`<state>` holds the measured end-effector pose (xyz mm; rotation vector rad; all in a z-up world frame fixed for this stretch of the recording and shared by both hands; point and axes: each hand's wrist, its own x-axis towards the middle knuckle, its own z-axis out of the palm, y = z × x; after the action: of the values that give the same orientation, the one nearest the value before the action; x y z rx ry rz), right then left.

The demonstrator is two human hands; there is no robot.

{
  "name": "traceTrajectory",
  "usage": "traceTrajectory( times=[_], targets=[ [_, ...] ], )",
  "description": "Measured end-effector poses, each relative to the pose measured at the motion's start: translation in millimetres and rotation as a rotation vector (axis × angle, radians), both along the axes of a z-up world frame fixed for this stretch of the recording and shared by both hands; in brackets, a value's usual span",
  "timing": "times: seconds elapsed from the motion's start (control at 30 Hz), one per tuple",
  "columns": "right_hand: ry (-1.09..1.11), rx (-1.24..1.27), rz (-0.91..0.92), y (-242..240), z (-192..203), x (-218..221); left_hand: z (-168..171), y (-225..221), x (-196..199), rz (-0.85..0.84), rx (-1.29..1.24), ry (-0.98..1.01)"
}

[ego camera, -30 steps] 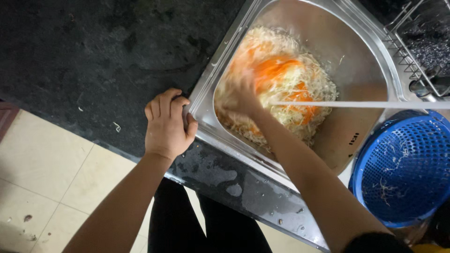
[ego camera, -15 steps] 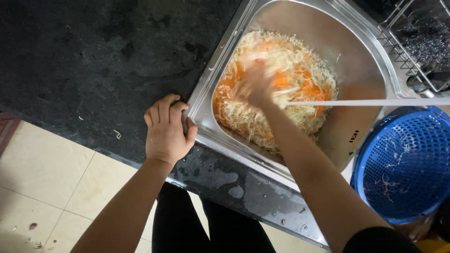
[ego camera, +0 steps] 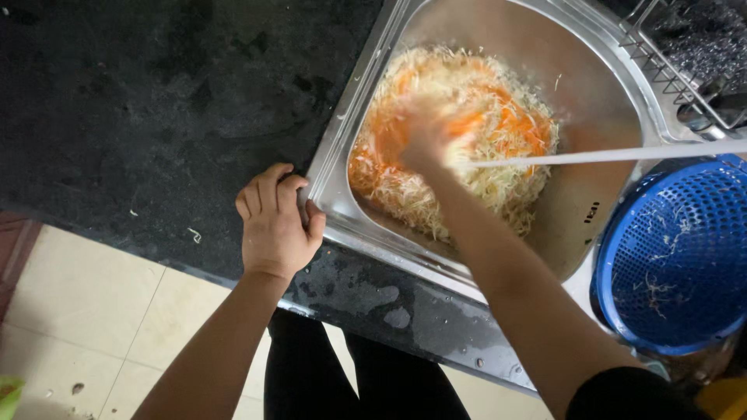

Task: The person washes their hands, rinses a cleaver, handles chopped garlic, and then washes a large amount of shredded cabbage and carrots in a kitchen sink by hand using a small green strainer.

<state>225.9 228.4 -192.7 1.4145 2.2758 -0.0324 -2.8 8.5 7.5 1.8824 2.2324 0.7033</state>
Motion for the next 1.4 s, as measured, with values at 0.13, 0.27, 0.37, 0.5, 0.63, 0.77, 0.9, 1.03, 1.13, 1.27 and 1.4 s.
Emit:
traceTrajectory(
  times=[0.13, 0.27, 0.37, 0.5, 0.63, 0.77, 0.9, 1.03, 1.13, 1.27, 1.4],
  targets=[
    [0.172, -0.425, 0.04, -56, -12, 35, 0, -3, 2, -0.002, 0.009, 0.019],
    [0.281, -0.369, -0.357, -4, -16, 121, 0, 0, 1, 0.003, 0.021, 0.013],
    [0.128, -0.078, -0.231, 44, 11, 133, 1, -4, 2, 0.005, 0.018, 0.0],
    [0.192, -0.162, -0.366, 21, 28, 37, -2, 0, 1, 0.005, 0.014, 0.0],
    [0.46, -0.392, 0.131, -53, 18, 24, -1, -2, 2, 0.012, 0.014, -0.001],
    [0.408, -0.616, -0.297, -38, 12, 100, -1, 0, 1, 0.002, 0.017, -0.002],
    [0.245, -0.198, -0.466, 39, 20, 153, -1, -4, 1, 0.002, -0.007, -0.003],
    [0.353, -0.092, -0.515, 54, -5, 107, -2, -2, 1, -0.005, -0.004, 0.021],
    [0.365, -0.303, -0.132, -5, -14, 61, -1, -2, 1, 0.0, -0.007, 0.028],
    [0.43, -0.628, -0.048, -64, 19, 74, 0, -2, 1, -0.006, 0.009, 0.016],
    [0.316, -0.493, -0.578, -21, 40, 125, 0, 1, 1, 0.006, 0.031, -0.002]
  ],
)
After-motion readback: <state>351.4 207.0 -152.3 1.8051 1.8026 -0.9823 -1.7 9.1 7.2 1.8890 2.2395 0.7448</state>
